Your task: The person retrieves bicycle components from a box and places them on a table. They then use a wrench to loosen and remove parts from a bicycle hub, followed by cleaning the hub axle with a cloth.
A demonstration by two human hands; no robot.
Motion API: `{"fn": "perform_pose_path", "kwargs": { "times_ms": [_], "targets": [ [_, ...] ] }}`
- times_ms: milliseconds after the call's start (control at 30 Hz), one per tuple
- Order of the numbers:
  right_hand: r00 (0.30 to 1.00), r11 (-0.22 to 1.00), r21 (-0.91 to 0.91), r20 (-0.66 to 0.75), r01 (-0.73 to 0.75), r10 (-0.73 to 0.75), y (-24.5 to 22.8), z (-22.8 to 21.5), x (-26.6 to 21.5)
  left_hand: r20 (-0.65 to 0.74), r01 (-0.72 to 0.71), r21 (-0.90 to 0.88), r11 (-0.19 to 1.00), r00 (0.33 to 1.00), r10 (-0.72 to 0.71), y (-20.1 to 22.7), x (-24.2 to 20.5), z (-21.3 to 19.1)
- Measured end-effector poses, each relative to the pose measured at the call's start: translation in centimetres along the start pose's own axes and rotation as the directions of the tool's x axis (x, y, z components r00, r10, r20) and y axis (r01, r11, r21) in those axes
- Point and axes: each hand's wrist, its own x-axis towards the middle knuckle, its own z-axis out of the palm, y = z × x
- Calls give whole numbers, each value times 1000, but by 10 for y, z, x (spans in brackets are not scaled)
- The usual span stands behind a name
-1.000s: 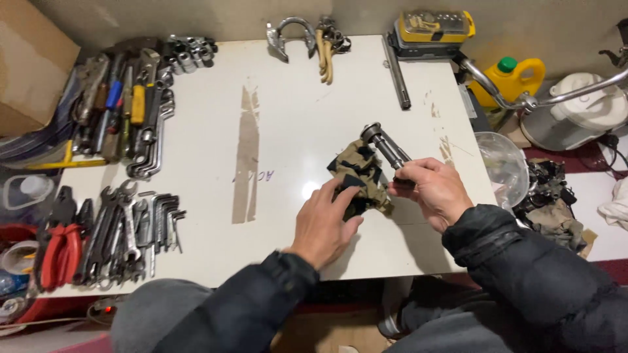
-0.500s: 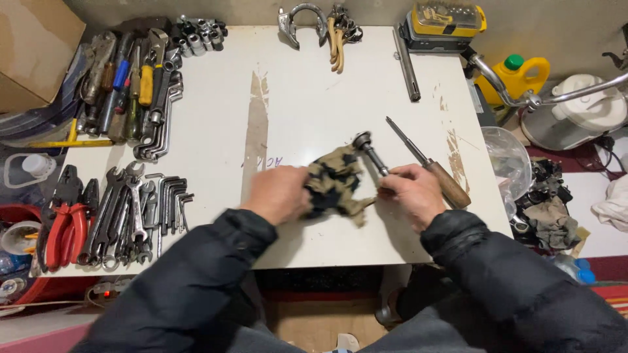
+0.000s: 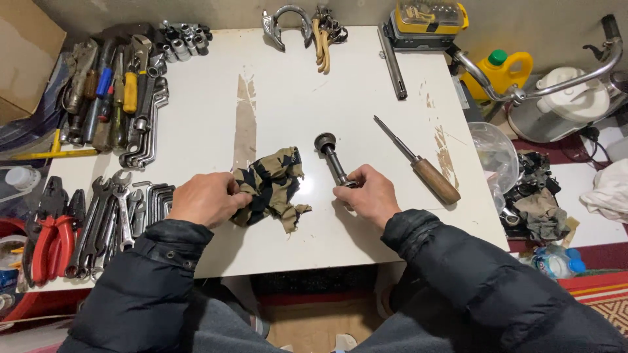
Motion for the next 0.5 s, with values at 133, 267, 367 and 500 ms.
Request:
{"fn": "perform_pose_path", "kwargs": {
  "times_ms": [133,267,367,500],
  "targets": [
    [998,991,-118,10,67,-66,1,3,1,-4,2,-14,1000,1000,-3,4,-4,-3],
    [992,970,-207,21,127,-125,1,2,0,-77,-22,-49,999,997,18,0,3,6],
    [982,943,-273,58,189,-180,1,2,-1,-140,-33,-81,996,990,22,-1,5,8],
    [964,899,-349,99,265,-245,0,3,-3,-185,-68,-141,988,982,41,1,4,7]
  ]
}}
